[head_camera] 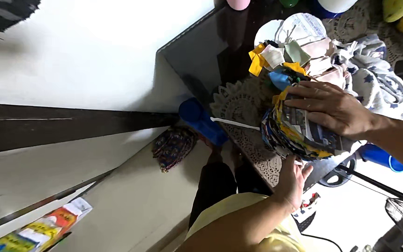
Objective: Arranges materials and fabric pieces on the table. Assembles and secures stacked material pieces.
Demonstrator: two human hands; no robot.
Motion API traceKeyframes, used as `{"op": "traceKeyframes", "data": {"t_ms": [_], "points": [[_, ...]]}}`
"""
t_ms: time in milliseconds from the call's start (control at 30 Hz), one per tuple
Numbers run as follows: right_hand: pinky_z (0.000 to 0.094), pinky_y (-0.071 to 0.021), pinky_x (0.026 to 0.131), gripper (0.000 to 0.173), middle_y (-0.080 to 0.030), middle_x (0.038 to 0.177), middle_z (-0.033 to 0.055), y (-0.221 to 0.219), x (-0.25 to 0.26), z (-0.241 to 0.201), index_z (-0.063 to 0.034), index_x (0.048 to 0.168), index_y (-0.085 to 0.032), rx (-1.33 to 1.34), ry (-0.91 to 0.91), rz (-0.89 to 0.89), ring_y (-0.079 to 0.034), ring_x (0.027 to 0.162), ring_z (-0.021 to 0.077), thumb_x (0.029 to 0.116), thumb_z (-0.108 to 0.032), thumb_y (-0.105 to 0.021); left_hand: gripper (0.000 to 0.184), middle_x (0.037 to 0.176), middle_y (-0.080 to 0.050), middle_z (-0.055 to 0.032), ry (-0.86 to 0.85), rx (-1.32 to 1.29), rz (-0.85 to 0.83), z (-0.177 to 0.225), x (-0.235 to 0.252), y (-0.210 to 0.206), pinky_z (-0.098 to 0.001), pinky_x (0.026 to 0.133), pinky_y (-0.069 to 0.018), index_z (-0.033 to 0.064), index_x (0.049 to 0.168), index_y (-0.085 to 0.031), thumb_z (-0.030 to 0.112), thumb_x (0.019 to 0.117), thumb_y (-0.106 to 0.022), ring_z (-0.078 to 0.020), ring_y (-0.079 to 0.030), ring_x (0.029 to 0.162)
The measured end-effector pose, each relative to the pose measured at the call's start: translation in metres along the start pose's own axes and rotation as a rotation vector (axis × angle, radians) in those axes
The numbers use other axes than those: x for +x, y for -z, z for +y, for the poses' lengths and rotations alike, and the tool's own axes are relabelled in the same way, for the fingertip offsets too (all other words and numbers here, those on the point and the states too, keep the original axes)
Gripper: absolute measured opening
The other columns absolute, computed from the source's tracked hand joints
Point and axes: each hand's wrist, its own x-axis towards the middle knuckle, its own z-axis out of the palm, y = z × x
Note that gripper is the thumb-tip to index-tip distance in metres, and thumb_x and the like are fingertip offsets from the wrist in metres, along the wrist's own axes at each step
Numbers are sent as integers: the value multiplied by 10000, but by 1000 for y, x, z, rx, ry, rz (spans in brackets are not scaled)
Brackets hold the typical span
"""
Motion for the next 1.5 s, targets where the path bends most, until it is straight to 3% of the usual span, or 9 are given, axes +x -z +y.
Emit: {"op": "traceKeyframes", "data": {"t_ms": [400,467,567,633,733,900,1200,1300,1500], "points": [[680,-246,1142,490,-586,1472,73,-37,-24,-38,-276,1318,-706,-320,107,140,-422,1441,389,1044,-413,-324,442,1180,-678,-143,213,578,-104,27,-2,44,-308,830,-563,-60,1315,-515,223,1128,-231,-158,-693,978],[688,-247,1138,483,-596,1461,76,-42,-25,-40,-273,1316,-706,-334,108,173,-424,1441,393,1046,-405,-327,333,981,-728,-78,-47,1104,-119,54,-14,49,-255,767,-565,-42,1142,-670,147,1092,-401,-97,-695,841],[689,-249,1135,483,-594,1464,71,-45,-26,-41,-283,1332,-696,-337,99,194,-421,1444,389,1044,-401,-327,278,1160,-691,-217,-687,1814,67,106,1,60,-517,971,-511,-19,1167,-710,113,928,-652,-355,-658,1108],[695,-263,1127,488,-596,1463,66,-46,-26,-41,-272,1356,-680,-345,96,203,-431,1441,383,1043,-405,-329,408,1348,-578,-274,-788,2052,144,133,28,65,-624,1018,-427,7,1294,-656,77,894,-705,-473,-532,1264],[696,-276,1116,503,-605,1452,71,-46,-25,-41,-209,1373,-656,-347,95,209,-446,1433,372,1033,-409,-344,234,1261,-622,-268,-1046,2156,2,148,56,77,-625,959,-467,-28,1133,-706,40,915,-652,-474,-570,1213],[700,-249,1131,506,-601,1457,70,-45,-25,-42,-202,1335,-686,-339,86,181,-433,1444,373,1035,-406,-333,297,1165,-661,-263,-386,2038,9,197,44,37,-589,982,-491,-41,1295,-581,38,1010,-563,-413,-645,1124],[695,-250,1131,518,-604,1451,84,-44,-25,-43,-179,1322,-695,-346,98,182,-433,1441,386,1041,-400,-320,193,916,-679,-147,-165,2273,-236,291,47,26,-465,806,-505,-9,1017,-727,154,1021,-623,-244,-617,822],[705,-260,1122,504,-608,1446,82,-46,-25,-43,-183,1317,-697,-347,99,195,-443,1432,391,1036,-395,-337,218,680,-549,-14,-40,2165,-174,314,13,13,-257,558,-377,54,951,-739,180,1040,-585,-81,-434,567],[679,-281,1126,523,-621,1425,98,-47,-23,-45,-98,1331,-651,-360,77,226,-472,1413,378,994,-425,-420,173,852,-678,37,-417,2117,-550,275,-43,-38,-243,703,-489,129,890,-759,150,996,-623,-33,-598,772]]}}
